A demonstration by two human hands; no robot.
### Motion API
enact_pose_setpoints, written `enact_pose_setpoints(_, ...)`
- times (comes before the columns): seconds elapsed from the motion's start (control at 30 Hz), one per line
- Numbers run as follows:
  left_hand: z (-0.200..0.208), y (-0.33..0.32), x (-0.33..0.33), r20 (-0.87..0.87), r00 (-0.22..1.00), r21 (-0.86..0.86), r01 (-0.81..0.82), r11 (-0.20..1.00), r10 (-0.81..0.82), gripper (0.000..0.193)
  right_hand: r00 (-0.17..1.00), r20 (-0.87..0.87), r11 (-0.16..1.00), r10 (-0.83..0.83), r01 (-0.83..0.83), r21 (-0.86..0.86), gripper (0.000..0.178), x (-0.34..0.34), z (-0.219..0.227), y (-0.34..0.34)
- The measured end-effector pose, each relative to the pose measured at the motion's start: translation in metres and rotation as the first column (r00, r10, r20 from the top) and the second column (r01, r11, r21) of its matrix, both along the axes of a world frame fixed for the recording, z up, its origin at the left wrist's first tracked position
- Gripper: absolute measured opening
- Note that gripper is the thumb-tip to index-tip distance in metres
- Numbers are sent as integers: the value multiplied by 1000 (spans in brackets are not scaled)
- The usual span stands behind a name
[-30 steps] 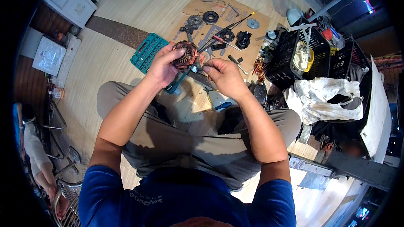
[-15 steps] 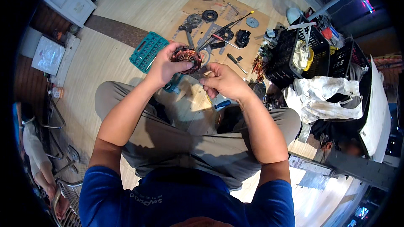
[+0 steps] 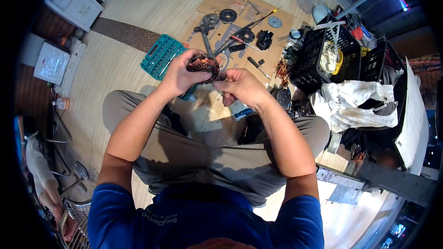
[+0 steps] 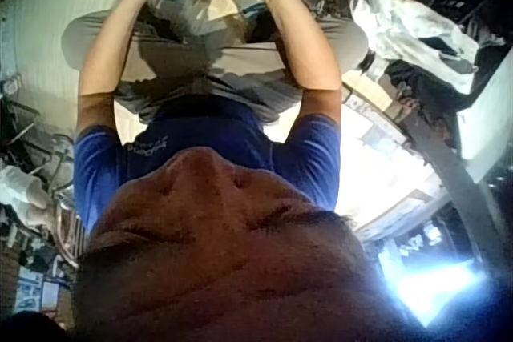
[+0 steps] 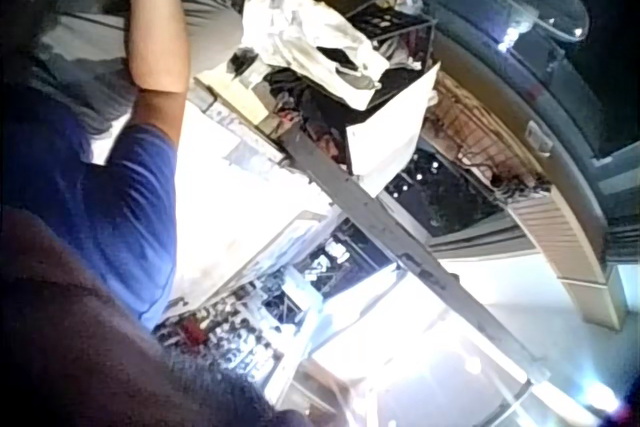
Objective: The person works on a fan motor stator, threading wires and using pliers to cut or secure components while sitting on the floor.
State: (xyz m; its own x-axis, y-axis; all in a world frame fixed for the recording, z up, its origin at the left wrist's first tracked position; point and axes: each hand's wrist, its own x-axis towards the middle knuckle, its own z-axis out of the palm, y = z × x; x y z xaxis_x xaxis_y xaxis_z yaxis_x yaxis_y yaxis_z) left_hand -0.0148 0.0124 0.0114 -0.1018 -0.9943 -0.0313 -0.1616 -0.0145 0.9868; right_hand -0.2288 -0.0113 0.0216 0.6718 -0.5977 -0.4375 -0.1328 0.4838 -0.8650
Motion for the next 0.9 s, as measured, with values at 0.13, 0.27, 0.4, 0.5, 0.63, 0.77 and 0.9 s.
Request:
enact_pose_setpoints(0.13,3,1,0,44,998,22,52,998,-53,48,992,-30,989,-120,117,-86,10,-2,-6,-3)
enact_pose_setpoints(0.27,-1,1,4,50,992,41,114,993,-116,48,985,-49,976,-167,158,-151,10,-1,-8,-5)
enact_pose_setpoints(0.4,-2,-3,3,-248,961,153,160,975,-119,45,949,-206,829,-241,90,-552,9,-4,-32,-8)
enact_pose_setpoints(0.5,4,-7,5,-521,853,212,141,967,-10,40,949,-262,712,-172,-64,-699,8,-5,-39,-8)
enact_pose_setpoints(0.63,4,-14,13,-570,819,181,49,982,64,36,958,-287,914,2,-118,-388,7,-4,-24,3)
enact_pose_setpoints(0.77,1,-16,22,-555,826,165,-8,986,100,34,989,-119,983,93,-110,-148,9,-1,-12,14)
enact_pose_setpoints(0.9,5,-14,20,-517,852,147,-13,989,88,35,990,-41,986,137,-140,-87,15,-4,2,19)
